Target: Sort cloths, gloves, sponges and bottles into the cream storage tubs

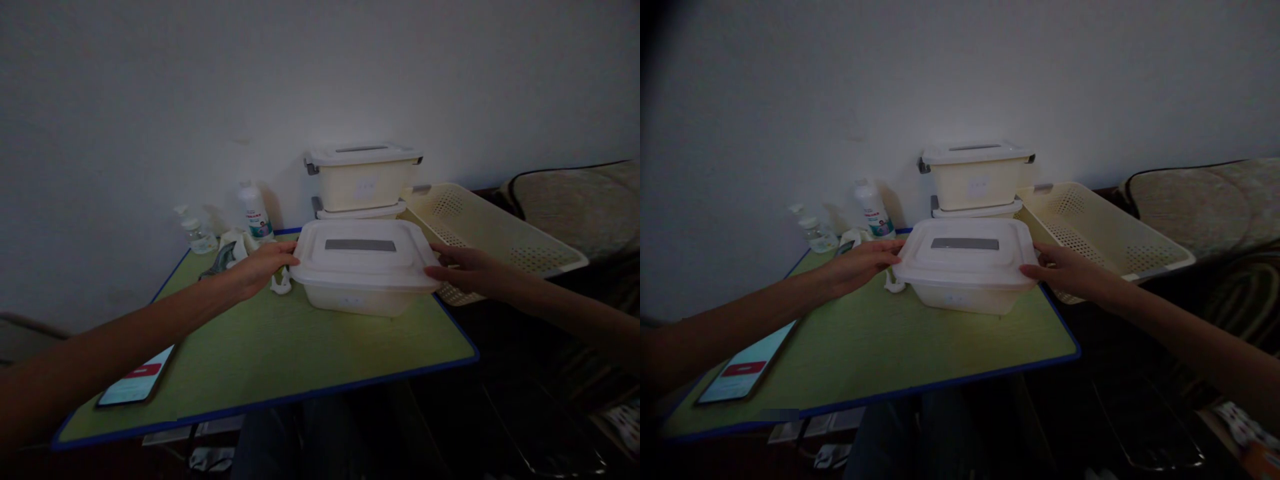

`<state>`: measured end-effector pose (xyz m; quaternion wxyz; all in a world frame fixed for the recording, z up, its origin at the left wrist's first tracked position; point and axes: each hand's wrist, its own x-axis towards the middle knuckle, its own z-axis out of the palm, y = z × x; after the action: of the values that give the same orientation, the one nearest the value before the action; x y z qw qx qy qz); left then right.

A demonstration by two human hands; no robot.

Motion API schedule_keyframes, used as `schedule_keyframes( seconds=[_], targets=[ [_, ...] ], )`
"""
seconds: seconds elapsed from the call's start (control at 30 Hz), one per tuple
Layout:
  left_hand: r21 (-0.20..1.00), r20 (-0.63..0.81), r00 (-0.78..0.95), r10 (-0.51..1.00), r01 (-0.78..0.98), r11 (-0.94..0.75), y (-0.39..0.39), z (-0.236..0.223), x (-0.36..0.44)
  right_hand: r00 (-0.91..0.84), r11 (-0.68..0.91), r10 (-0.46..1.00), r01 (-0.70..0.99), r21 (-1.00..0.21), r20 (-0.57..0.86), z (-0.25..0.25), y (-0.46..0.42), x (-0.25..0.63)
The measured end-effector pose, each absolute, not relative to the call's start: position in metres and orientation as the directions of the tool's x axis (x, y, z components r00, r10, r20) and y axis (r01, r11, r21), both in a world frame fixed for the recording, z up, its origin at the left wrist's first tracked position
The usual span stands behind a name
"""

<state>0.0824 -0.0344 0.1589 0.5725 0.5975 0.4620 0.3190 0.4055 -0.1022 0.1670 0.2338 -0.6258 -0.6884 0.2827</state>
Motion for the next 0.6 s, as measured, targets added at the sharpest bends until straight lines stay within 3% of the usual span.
schedule_keyframes(
  seconds=[0.17,0.37,0.5,0.6],
  targets=[
    [0.975,-0.152,0.412,0.899,0.209,0.069,-0.032,0.154,0.082,-0.208,0.146,0.977,0.830,-0.539,-0.055,0.168,-0.101,0.404],
    [0.926,-0.071,0.425,0.903,0.363,-0.099,-0.032,0.157,0.080,-0.118,0.124,0.992,0.962,-0.244,0.038,0.166,-0.087,0.413],
    [0.695,0.077,0.345,0.935,0.654,-0.298,-0.022,0.165,0.085,-0.145,0.192,0.954,0.967,-0.165,0.261,0.166,-0.065,0.414],
    [0.476,0.160,0.467,0.870,0.736,-0.483,-0.008,0.165,0.097,-0.244,0.299,0.908,0.947,-0.120,0.339,0.162,-0.048,0.408]
  ],
)
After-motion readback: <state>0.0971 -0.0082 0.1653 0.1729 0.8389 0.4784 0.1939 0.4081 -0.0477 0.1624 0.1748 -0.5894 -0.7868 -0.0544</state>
